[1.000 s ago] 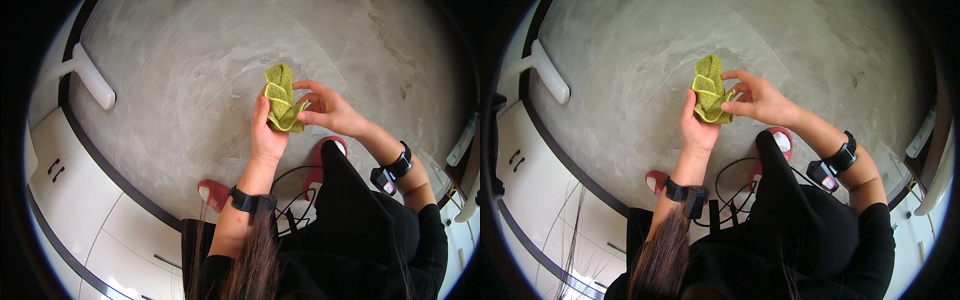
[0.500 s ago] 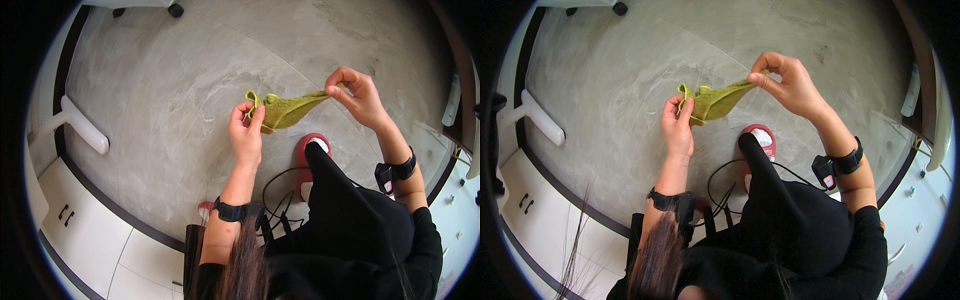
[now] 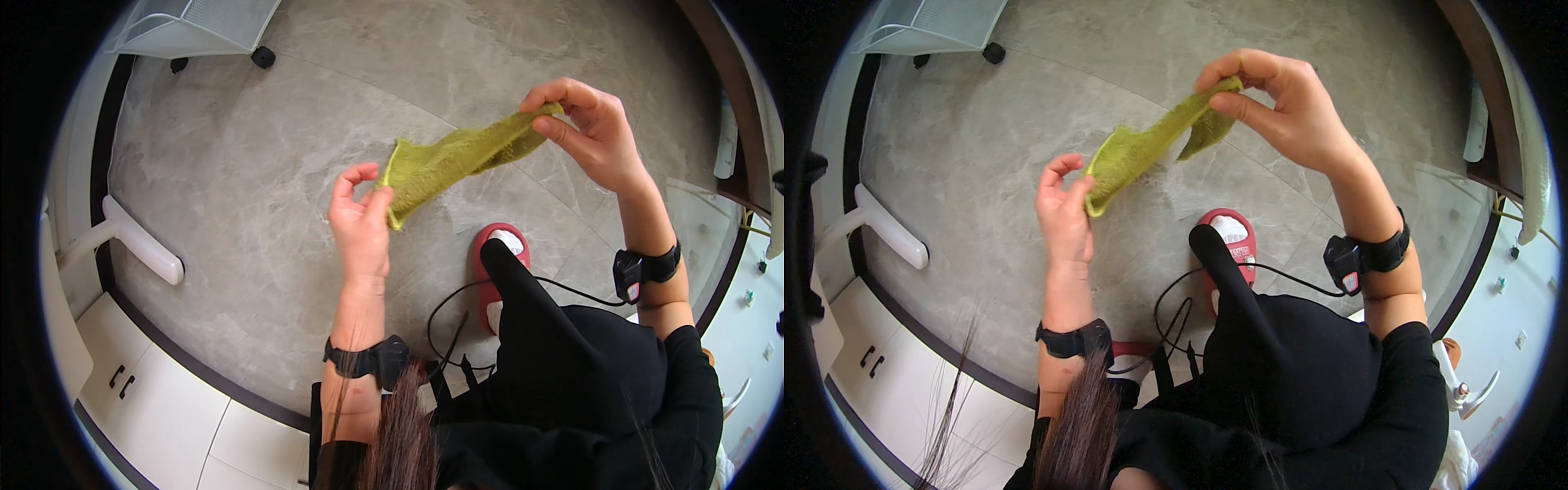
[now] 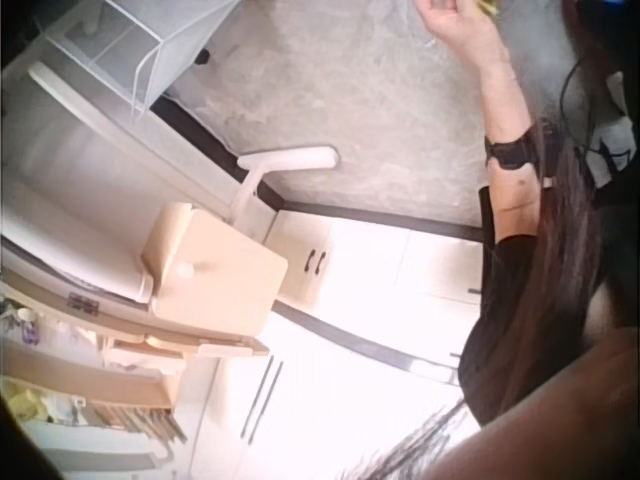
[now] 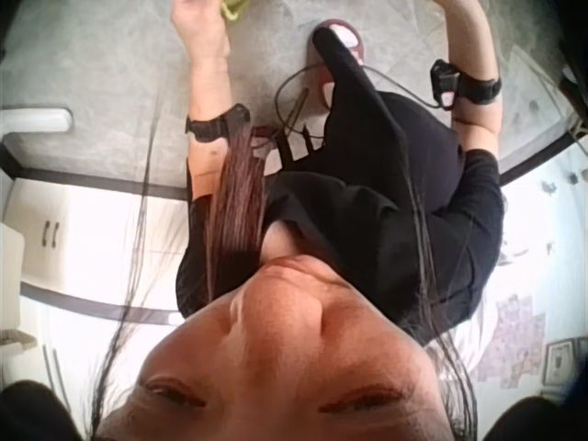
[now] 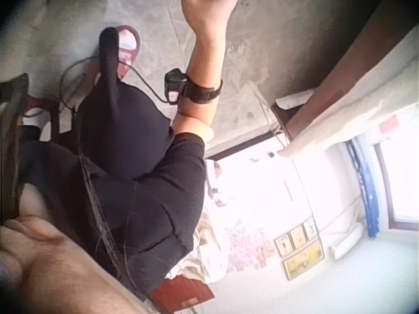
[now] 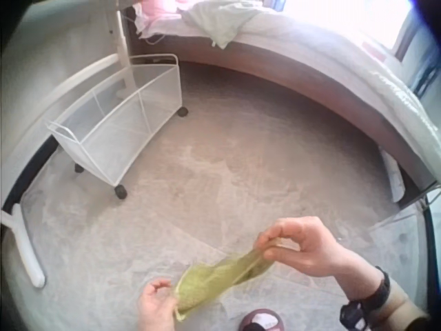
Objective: The person wipes a tiled floor with a green cloth, moving around a white chair and a wire basket. They pick up small debris from the floor, place it into a plastic bag, and continue wiping until the area is clear.
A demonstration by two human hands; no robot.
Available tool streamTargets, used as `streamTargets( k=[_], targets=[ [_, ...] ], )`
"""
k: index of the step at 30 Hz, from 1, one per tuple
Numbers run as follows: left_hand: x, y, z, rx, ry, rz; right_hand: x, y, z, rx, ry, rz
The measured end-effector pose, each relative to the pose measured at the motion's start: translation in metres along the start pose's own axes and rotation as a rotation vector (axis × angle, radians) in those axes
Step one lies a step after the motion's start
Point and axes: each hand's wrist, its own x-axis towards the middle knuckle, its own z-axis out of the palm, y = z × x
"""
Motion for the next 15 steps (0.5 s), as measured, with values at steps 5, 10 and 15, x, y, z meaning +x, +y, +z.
streamTargets(
  k=[5, 10, 15],
  targets=[
    [0.022, 0.038, -0.025, -0.108, -0.038, 0.024, 0.019, 0.001, -0.014, -0.185, -0.095, -0.094],
    [0.045, 0.074, -0.040, -0.325, -0.054, -0.087, 0.046, 0.021, -0.005, -0.009, 0.007, 0.017],
    [0.052, 0.086, -0.046, -0.402, -0.130, 0.022, 0.053, 0.031, -0.001, -0.005, 0.063, 0.010]
  ],
)
